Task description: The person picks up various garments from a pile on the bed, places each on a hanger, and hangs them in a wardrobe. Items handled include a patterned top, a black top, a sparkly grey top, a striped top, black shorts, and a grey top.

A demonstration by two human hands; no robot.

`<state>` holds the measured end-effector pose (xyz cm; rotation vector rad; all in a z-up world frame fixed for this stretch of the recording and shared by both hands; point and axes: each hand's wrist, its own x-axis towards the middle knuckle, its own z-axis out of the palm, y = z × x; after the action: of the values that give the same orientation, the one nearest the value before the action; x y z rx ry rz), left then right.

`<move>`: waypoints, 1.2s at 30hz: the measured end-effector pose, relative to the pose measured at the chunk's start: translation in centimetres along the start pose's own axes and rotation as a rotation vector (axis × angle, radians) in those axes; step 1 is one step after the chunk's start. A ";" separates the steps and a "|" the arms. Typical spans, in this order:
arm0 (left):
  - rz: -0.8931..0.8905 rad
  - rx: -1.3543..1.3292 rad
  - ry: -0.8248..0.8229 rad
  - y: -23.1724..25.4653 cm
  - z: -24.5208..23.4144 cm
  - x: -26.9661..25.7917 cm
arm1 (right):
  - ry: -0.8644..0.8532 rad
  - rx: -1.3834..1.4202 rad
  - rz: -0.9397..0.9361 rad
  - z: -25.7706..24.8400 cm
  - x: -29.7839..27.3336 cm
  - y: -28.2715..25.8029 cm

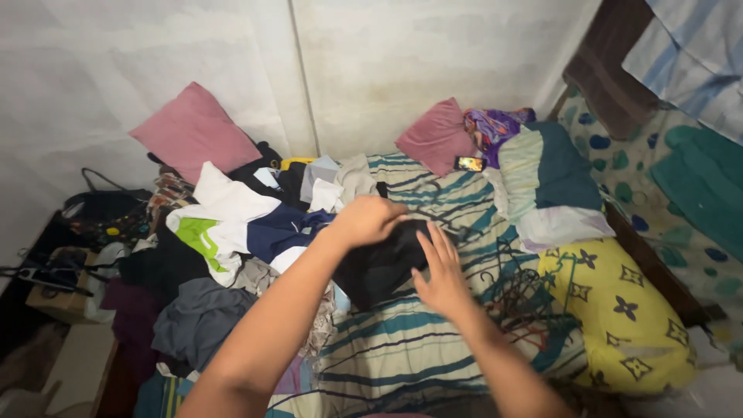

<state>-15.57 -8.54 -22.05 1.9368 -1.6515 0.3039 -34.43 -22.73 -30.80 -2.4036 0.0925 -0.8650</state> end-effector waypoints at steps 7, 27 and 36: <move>0.073 -0.064 -0.097 3.1 -3.1 2.1 | -0.349 -0.243 -0.145 -0.8 6.6 0.8; 0.153 -0.347 -0.186 9.2 3.5 -0.4 | -0.241 -0.031 0.070 0.3 -4.4 0.9; 0.538 -0.562 -0.454 18.1 5.7 -1.1 | 1.019 -0.486 0.544 -7.5 -17.7 -12.9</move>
<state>-34.22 -12.17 -22.32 1.1725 -2.2366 -0.4010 -54.48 -11.30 -29.09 -1.8734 1.3888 -1.8095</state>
